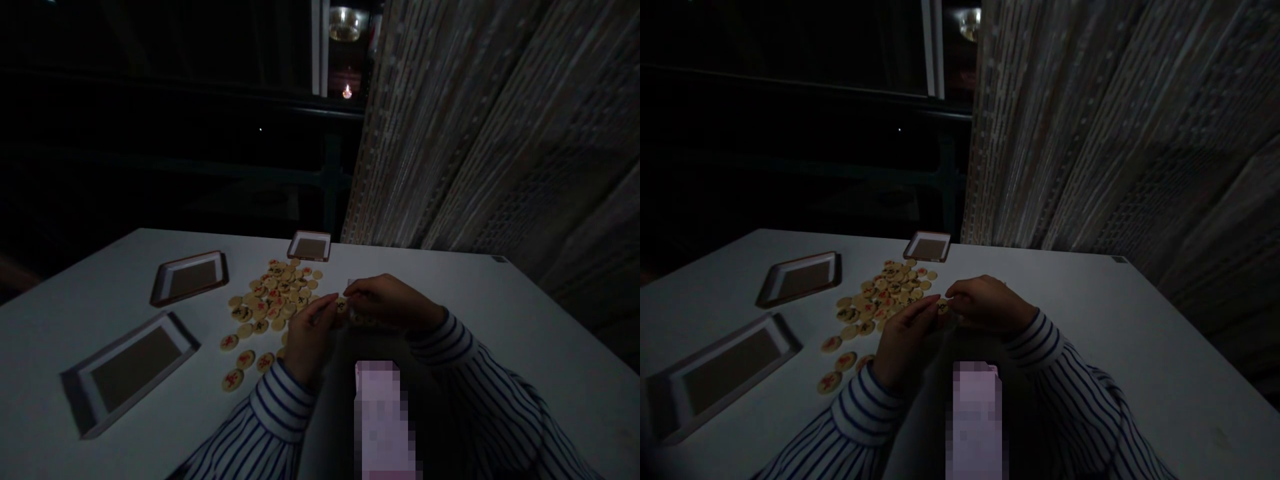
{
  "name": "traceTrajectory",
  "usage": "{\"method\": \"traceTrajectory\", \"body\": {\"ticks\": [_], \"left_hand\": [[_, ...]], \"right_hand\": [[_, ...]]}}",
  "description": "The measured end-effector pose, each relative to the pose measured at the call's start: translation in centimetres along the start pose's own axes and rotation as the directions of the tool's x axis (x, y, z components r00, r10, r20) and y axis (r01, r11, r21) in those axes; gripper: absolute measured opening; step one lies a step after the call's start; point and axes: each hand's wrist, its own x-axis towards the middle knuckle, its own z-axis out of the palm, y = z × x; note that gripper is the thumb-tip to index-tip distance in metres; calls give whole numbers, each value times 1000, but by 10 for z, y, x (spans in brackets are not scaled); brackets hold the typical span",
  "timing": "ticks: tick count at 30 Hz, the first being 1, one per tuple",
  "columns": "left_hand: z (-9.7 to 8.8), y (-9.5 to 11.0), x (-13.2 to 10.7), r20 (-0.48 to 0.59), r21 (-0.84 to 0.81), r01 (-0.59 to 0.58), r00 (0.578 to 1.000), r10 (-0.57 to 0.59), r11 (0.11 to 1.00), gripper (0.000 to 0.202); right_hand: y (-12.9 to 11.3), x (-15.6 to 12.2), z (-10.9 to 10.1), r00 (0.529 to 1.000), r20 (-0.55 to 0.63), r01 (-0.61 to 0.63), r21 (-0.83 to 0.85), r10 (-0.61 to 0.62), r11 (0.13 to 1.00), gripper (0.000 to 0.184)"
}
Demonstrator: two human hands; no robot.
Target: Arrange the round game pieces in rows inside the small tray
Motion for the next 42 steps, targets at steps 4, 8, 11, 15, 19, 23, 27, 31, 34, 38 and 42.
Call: {"method": "traceTrajectory", "body": {"ticks": [4,8,11,15,19,23,27,31,34,38,42], "left_hand": [[2,0,0,-38,81,-30,999,33,996,30],[3,2,-1,-54,115,-42,997,48,992,26],[3,1,0,-65,103,-22,997,28,994,25],[3,-1,-1,-58,26,45,997,-43,999,27],[3,-4,0,-47,-29,70,996,-72,997,33],[1,-8,2,-46,-30,39,998,-41,999,38],[1,-9,3,-35,-4,36,999,-36,999,40],[3,-6,2,-54,-14,61,997,-62,998,39],[5,-3,1,-54,-29,70,996,-72,997,36],[6,-2,0,-37,-69,92,995,-95,993,35],[6,-6,2,-29,2,47,998,-47,999,34]], "right_hand": [[-3,0,2,1000,-9,17,27,-17,999,21],[-2,2,3,999,-14,37,71,-36,997,19],[-1,2,4,1000,-22,20,92,-18,996,18],[0,1,4,999,-41,19,99,-15,995,18],[1,1,3,998,-5,65,49,-65,997,20],[2,2,5,993,-1,118,-65,-118,991,24],[3,3,7,989,-14,144,-164,-149,976,30],[5,4,10,985,-32,163,-191,-172,968,30],[7,5,13,982,-43,171,-208,-183,963,29],[8,5,14,985,-33,154,-242,-167,958,29],[11,3,7,990,-20,131,-259,-141,957,32]]}}
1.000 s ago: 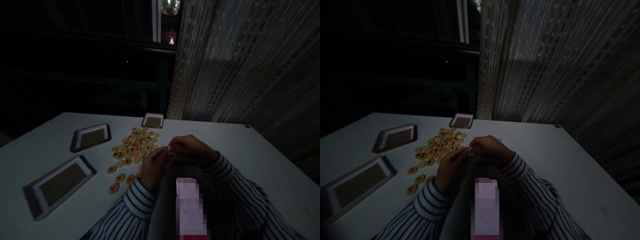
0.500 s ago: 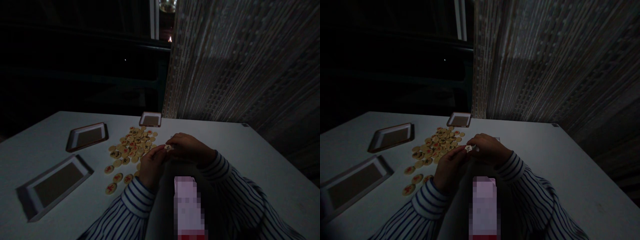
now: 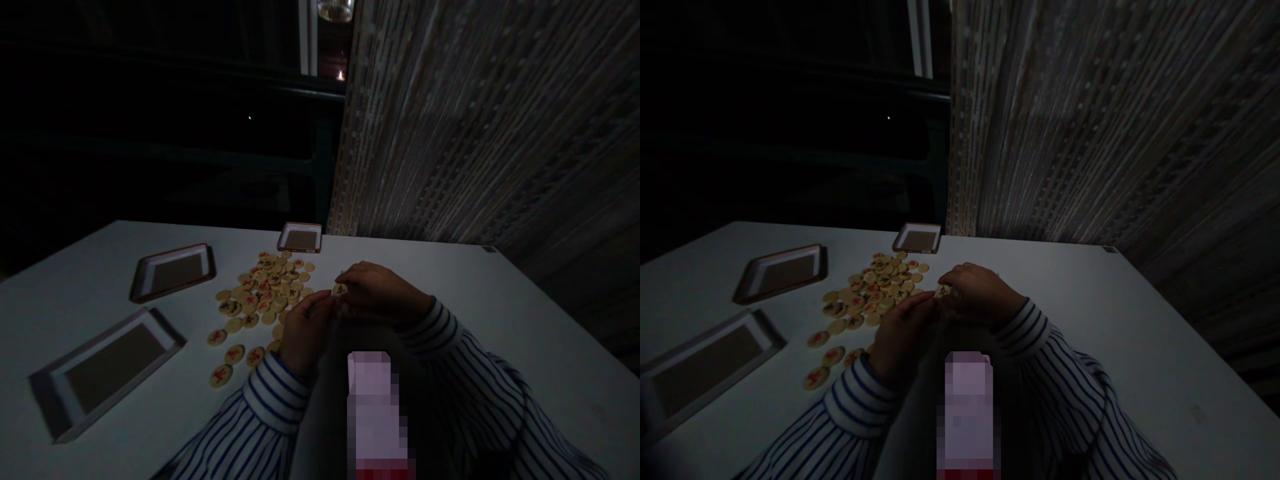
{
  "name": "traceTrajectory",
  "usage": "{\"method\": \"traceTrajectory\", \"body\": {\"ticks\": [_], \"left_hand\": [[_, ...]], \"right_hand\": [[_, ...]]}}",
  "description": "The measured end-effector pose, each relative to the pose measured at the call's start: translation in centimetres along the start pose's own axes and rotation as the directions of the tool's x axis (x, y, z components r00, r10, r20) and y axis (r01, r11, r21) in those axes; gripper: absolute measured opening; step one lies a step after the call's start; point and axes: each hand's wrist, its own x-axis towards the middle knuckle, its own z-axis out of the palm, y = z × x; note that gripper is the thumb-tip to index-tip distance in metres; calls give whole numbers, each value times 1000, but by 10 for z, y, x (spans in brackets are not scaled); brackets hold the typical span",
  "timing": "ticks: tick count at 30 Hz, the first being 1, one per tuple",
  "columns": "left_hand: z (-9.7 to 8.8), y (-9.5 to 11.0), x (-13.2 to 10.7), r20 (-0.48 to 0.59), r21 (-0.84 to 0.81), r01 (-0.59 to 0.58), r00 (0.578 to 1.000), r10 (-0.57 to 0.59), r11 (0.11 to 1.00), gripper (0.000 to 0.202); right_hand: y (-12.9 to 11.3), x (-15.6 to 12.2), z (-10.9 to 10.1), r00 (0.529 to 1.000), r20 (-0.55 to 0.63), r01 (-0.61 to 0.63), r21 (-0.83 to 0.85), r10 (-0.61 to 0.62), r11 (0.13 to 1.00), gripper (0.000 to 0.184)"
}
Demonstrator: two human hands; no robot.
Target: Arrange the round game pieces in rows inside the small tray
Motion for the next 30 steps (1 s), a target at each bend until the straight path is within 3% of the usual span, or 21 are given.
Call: {"method": "traceTrajectory", "body": {"ticks": [5,11,14,21,30], "left_hand": [[0,-9,4,40,235,-131,991,126,963,27],[-4,-23,7,213,384,-269,957,199,883,29],[-5,-29,9,228,461,-289,952,203,839,31],[-5,-34,12,259,445,-294,946,192,846,31],[-4,-30,9,290,445,-302,939,184,843,31]], "right_hand": [[9,-1,-5,997,28,-70,-46,71,996,32],[15,-1,0,985,109,-121,-122,135,985,31],[17,1,6,974,167,-131,-142,154,981,29],[22,5,17,940,281,-154,-162,195,975,26],[21,4,20,934,300,-149,-169,195,974,28]]}}
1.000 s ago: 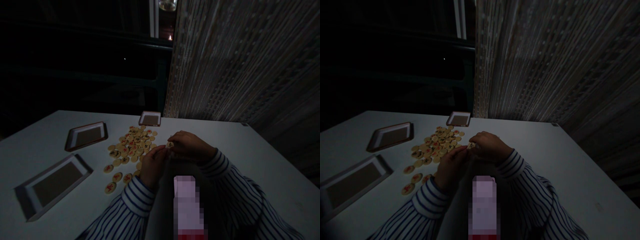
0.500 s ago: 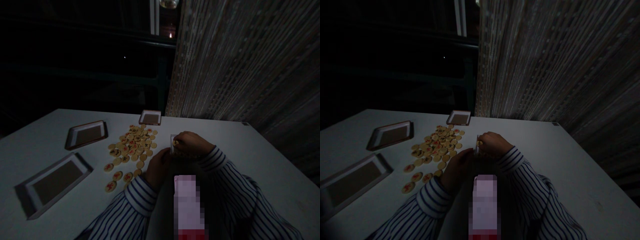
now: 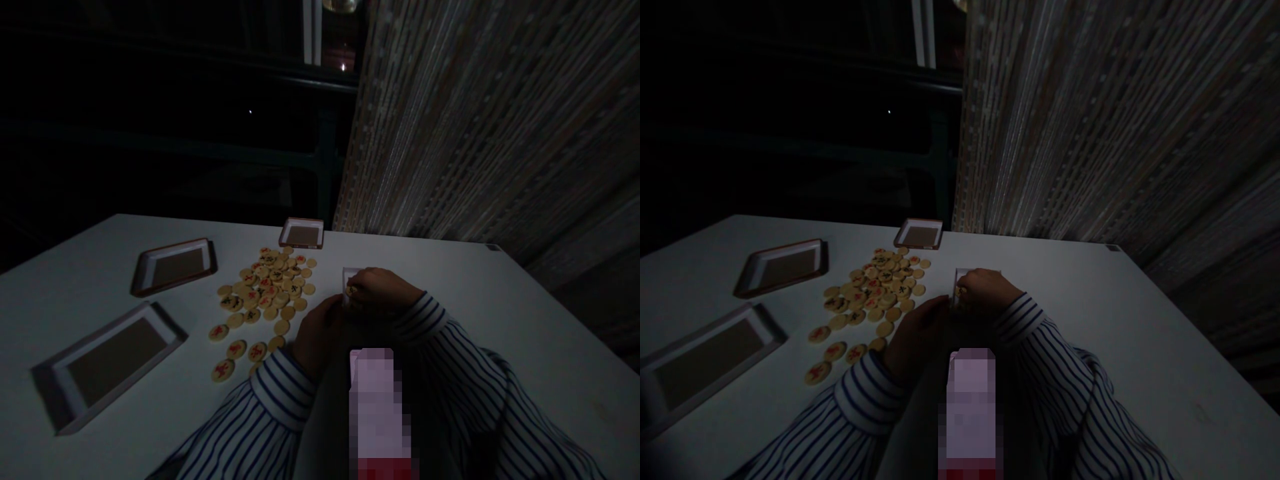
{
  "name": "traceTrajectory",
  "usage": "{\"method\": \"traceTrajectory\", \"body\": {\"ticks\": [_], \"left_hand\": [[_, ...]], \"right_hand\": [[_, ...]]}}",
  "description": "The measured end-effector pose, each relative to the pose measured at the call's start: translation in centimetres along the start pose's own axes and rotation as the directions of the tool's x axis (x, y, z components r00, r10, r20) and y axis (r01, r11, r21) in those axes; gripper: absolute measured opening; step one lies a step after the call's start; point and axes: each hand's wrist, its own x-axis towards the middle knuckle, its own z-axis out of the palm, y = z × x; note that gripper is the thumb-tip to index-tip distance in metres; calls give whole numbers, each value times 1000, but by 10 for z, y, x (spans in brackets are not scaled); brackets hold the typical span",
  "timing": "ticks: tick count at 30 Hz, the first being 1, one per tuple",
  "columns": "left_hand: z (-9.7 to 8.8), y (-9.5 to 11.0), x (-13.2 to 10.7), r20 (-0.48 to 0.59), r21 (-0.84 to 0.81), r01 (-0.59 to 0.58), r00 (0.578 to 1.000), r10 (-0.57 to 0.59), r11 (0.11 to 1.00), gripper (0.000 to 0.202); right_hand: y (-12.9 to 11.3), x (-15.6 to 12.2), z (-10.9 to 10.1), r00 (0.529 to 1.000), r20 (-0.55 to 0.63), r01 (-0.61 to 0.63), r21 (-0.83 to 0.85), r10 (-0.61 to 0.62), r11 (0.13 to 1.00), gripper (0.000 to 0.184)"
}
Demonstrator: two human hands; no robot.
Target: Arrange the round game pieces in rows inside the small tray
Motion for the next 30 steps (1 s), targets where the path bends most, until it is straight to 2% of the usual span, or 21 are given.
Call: {"method": "traceTrajectory", "body": {"ticks": [4,10,15,30], "left_hand": [[0,2,-1,19,-15,15,1000,-15,1000,32],[0,1,-1,-27,62,13,1000,-12,998,31],[0,2,-1,-11,80,13,1000,-12,997,32],[0,2,-2,-14,25,15,1000,-15,1000,30]], "right_hand": [[-1,0,-1,1000,1,4,5,-4,1000,26],[1,1,0,1000,7,13,15,-13,1000,25],[2,1,1,999,6,33,10,-33,999,25],[3,1,-1,999,29,23,1,-23,1000,26]]}}
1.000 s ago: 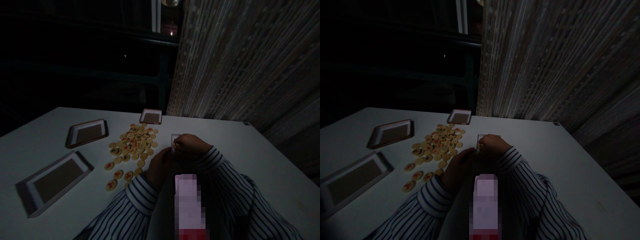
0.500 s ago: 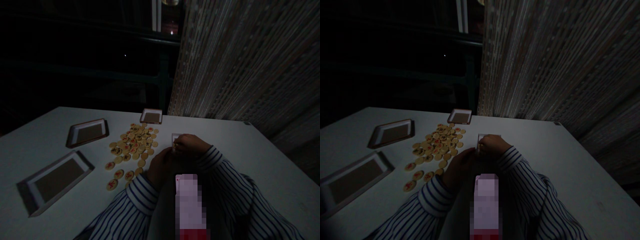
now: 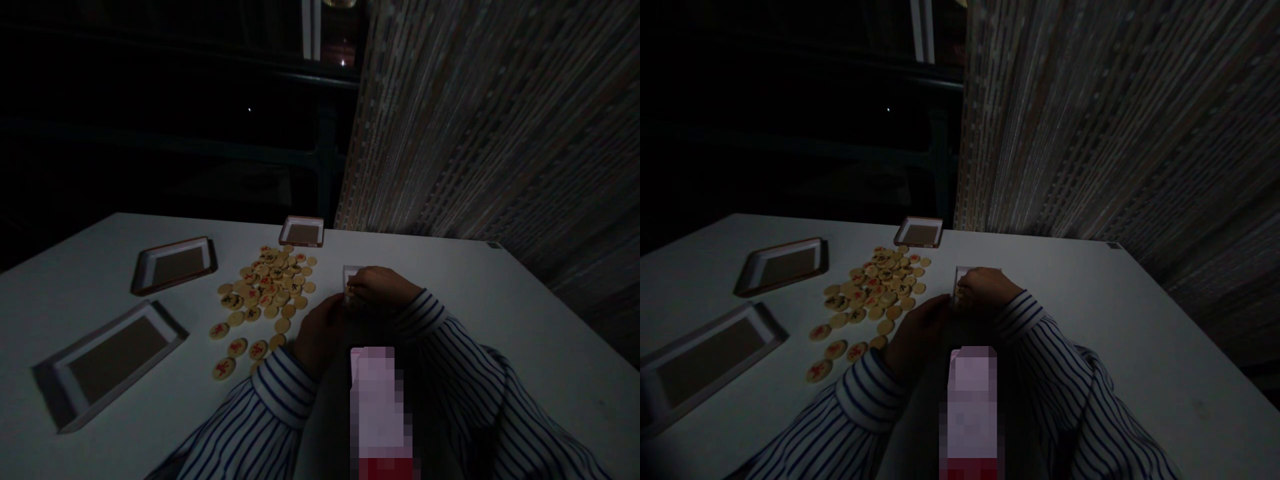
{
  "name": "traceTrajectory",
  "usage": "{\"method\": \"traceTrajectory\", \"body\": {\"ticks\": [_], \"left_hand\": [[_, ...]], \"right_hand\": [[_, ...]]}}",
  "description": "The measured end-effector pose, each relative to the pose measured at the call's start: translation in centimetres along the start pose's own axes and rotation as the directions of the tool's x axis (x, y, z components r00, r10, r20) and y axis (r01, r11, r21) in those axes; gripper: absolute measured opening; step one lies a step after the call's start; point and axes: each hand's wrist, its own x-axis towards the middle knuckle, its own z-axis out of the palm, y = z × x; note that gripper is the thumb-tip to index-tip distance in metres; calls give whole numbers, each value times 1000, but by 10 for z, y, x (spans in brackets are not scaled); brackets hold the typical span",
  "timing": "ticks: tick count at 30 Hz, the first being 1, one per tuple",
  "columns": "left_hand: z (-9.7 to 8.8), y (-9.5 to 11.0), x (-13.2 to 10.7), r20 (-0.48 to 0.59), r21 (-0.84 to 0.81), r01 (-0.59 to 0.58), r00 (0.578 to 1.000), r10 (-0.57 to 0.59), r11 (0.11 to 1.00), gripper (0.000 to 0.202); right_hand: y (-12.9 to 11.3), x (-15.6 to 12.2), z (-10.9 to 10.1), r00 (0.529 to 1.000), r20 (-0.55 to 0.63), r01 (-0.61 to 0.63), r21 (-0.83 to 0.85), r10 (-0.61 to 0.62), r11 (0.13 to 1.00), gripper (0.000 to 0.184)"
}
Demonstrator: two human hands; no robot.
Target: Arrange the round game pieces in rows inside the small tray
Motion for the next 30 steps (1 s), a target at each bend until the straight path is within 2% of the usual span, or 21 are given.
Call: {"method": "traceTrajectory", "body": {"ticks": [19,30], "left_hand": [[-1,2,-1,44,21,-11,999,10,1000,32],[0,-1,0,22,7,-4,1000,4,1000,32]], "right_hand": [[-3,-3,-1,1000,2,23,-5,-23,1000,26],[-1,-2,0,1000,14,17,24,-17,1000,26]]}}
